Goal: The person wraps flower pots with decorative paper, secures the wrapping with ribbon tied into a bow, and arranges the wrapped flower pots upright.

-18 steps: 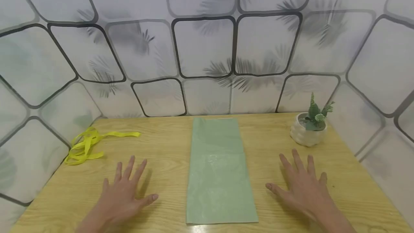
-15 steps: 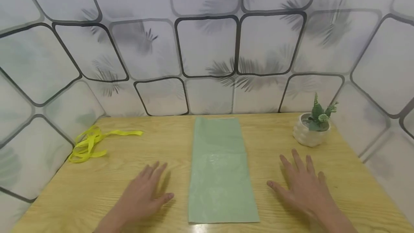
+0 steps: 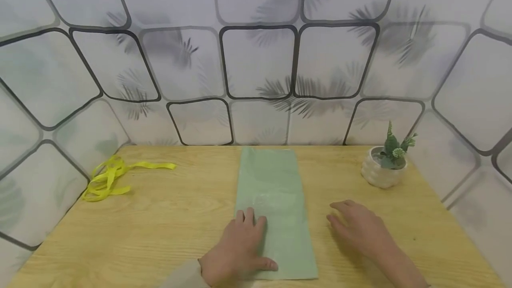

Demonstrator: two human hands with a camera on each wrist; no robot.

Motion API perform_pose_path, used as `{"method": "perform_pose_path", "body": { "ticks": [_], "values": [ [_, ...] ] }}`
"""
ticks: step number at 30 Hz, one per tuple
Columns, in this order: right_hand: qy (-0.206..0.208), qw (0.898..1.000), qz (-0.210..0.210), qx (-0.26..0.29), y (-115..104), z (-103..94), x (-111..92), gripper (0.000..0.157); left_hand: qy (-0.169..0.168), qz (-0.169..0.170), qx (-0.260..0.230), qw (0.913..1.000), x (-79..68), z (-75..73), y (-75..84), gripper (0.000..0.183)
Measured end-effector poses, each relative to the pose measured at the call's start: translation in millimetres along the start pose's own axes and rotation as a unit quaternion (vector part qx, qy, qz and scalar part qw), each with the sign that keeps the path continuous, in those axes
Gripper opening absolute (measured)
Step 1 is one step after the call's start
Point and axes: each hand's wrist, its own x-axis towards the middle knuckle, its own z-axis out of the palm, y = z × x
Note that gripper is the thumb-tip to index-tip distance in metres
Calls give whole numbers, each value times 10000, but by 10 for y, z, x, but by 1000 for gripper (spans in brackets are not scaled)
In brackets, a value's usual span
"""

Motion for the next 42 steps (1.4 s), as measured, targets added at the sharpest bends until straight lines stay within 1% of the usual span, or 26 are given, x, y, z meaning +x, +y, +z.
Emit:
{"method": "perform_pose_path", "body": {
  "ticks": [2,4,6,8,9,10,12,14,16,17,19,20,22,24,26,28,29,31,32,34,36,37,38,40,42],
  "values": [
    [-30,10000,42,27,-17,5,5,31,221,56,260,9994,15,18,-7,72],
    [-35,9999,62,75,-32,3,8,31,528,174,225,9982,37,24,-57,49],
    [0,9998,32,178,-50,-2,4,30,829,370,-2,9959,64,12,-134,30],
    [23,9994,-103,322,-77,-2,6,27,983,544,-388,9929,95,-11,-226,19],
    [40,9989,-223,405,-93,4,7,25,1061,645,-616,9903,107,-22,-272,23],
    [61,9980,-408,480,-113,11,11,23,1087,749,-763,9883,118,-35,-312,35],
    [198,9933,-958,608,-158,42,23,19,1148,940,-943,9844,138,-58,-379,62],
    [403,9837,-1641,619,-205,86,55,18,1220,1098,-950,9818,155,-77,-420,78],
    [587,9719,-2205,576,-254,125,79,19,1274,1294,-848,9797,166,-94,-435,85],
    [670,9672,-2384,560,-275,140,89,20,1291,1360,-827,9788,170,-97,-435,85],
    [701,9602,-2632,619,-301,156,110,22,1321,1434,-810,9775,176,-100,-430,81],
    [627,9579,-2716,684,-307,154,122,25,1318,1417,-766,9781,178,-101,-426,76],
    [329,9567,-2762,863,-314,143,142,27,1277,1368,-718,9797,180,-99,-423,68],
    [40,9526,-2856,1047,-313,154,163,30,1143,1270,-811,9820,177,-99,-423,61],
    [-283,9499,-2880,1181,-316,189,168,29,953,1144,-1025,9835,169,-104,-422,55],
    [-547,9490,-2837,1258,-323,240,156,22,725,1028,-1355,9828,167,-106,-421,49],
    [-592,9487,-2845,1246,-331,262,145,18,630,943,-1515,9819,171,-108,-419,47],
    [-758,9505,-2769,1187,-355,299,124,9,572,772,-1711,9806,190,-109,-409,50],
    [-826,9524,-2708,1132,-373,309,111,8,604,694,-1724,9807,202,-107,-402,56],
    [-829,9573,-2623,890,-423,326,83,18,841,560,-1628,9815,230,-103,-382,64],
    [-851,9619,-2514,655,-483,335,59,27,1274,459,-1514,9792,257,-101,-364,58],
    [-896,9633,-2472,547,-515,338,49,27,1529,405,-1423,9771,269,-101,-358,52],
    [-923,9639,-2455,463,-544,340,43,30,1785,348,-1405,9732,274,-103,-355,44],
    [-997,9642,-2432,360,-590,345,44,36,2258,206,-1524,9620,274,-119,-362,29],
    [-1125,9631,-2407,432,-613,351,62,38,2602,54,-1771,9492,257,-141,-386,19]
  ]
}}
